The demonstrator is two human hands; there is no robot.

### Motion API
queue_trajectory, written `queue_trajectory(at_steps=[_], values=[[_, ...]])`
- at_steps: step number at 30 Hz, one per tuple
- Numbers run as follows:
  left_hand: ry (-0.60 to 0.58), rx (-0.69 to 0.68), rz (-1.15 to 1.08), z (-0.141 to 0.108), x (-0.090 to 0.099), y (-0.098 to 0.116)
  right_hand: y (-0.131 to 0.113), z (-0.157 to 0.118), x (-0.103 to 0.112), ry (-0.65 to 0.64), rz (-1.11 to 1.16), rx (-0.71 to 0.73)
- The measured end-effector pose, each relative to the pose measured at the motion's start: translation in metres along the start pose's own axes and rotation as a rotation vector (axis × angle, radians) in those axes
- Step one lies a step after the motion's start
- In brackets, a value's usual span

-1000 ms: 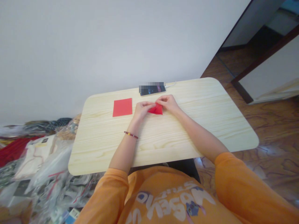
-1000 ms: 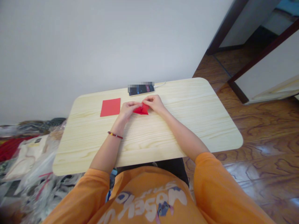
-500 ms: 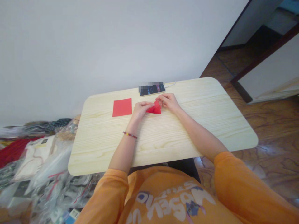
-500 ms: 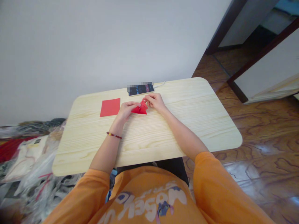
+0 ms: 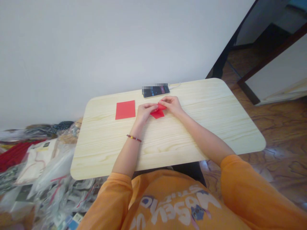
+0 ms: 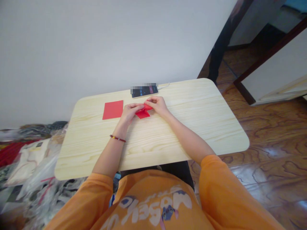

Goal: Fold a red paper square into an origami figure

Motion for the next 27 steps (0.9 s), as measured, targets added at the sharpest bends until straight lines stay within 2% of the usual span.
queue_trajectory(at_steps=[10, 15, 20, 24, 27], values=[[0.037, 0.001, -0.063, 0.002, 0.002, -0.002, -0.016, -0.008, 0.007, 0.111, -0.128, 0.072], [0.040, 0.006, -0.102, 0.003, 0.002, -0.004, -0.017, -0.010, 0.007, 0.134, -0.134, 0.117], [0.079, -0.063, -0.056, 0.003, 0.005, 0.000, -0.020, -0.012, 0.014, 0.231, -0.185, 0.119], [0.138, -0.069, -0.035, 0.001, 0.007, -0.001, -0.025, -0.014, 0.021, 0.314, -0.152, 0.150], [0.140, -0.077, -0.051, -0.001, 0.005, -0.001, -0.023, -0.014, 0.020, 0.316, -0.134, 0.155]])
Point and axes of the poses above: each hand's wrist, its own z-axis towards the middle knuckle, its own x-axis out of the back of the hand, y = z × x, the point moved 8 cm from there along z, towards the middle knuckle, and after that the axes turned 9 degrees about -z, right-handed, at the moved point
